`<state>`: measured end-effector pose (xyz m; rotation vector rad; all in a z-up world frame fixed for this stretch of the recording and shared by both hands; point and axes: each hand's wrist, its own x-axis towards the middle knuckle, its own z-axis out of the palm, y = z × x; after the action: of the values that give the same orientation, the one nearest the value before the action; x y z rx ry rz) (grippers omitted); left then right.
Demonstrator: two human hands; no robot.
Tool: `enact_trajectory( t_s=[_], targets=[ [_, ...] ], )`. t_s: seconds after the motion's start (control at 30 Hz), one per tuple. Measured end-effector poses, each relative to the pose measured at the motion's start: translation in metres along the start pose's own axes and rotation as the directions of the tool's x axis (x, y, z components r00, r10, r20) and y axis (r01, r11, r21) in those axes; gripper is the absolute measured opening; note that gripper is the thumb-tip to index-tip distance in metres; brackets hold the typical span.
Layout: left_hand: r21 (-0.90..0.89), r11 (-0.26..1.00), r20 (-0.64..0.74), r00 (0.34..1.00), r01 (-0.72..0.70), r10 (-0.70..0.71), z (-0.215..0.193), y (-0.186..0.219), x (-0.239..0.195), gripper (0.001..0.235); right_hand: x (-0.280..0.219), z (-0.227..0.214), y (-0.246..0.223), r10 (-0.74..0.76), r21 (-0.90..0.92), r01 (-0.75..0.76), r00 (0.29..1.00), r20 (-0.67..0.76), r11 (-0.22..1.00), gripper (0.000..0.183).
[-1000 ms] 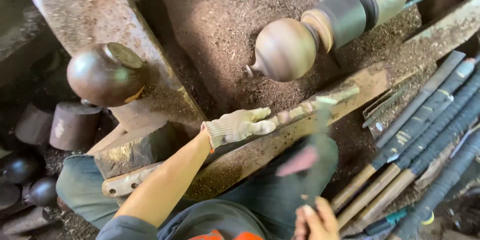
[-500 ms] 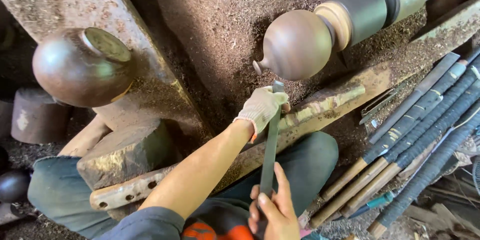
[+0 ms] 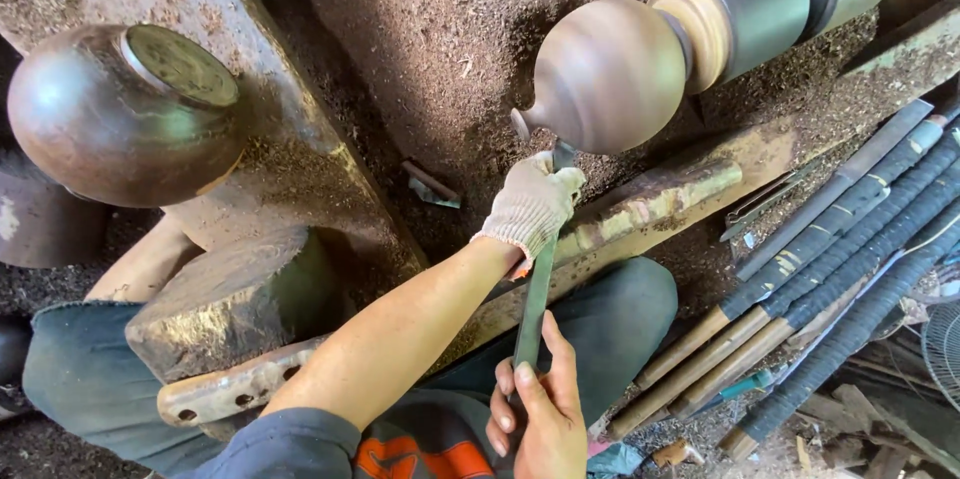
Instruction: The person sits at a spinning lathe holding a clay vessel mounted on the chuck. They steady a flat metal file against the rotating pot with a gloved hand to smooth and shape its surface, briefly reach to the tool rack, then resume filing the pot's body and neck.
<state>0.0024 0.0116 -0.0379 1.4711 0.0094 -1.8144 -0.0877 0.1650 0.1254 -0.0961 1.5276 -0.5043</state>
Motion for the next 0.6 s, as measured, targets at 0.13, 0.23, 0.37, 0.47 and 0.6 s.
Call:
enact_trajectory(
  t_s=[0.13,0.23,0.37,0.47,0.6],
  targets=[
    [0.198,0.98,-0.096,0.995,0.001,0.019,-0.001,0.013,-0.015,0.015,0.001,-0.008,-0.002,0.028,-0.026,-0.029,0.999,-0.015,0.999,0.066],
    [0.296,0.955,-0.118,0.991,-0.026,0.063,-0.002,0.019,-0.022,0.019,0.003,-0.014,-0.003,0.039,-0.023,-0.04,0.999,-0.006,0.999,0.064],
    [0.464,0.875,-0.127,0.967,-0.14,0.222,-0.003,0.02,-0.026,0.021,0.004,-0.023,-0.005,0.065,0.015,-0.066,0.997,0.033,0.998,0.063],
    [0.453,0.888,-0.143,0.976,-0.081,0.162,-0.001,0.032,-0.036,0.023,0.009,-0.033,-0.005,0.072,0.034,-0.076,0.993,0.089,0.997,0.063],
    [0.549,0.831,-0.186,0.955,-0.094,0.231,0.002,0.033,-0.035,0.025,0.012,-0.044,-0.004,0.082,0.05,-0.091,0.984,0.16,0.995,0.062]
  ],
)
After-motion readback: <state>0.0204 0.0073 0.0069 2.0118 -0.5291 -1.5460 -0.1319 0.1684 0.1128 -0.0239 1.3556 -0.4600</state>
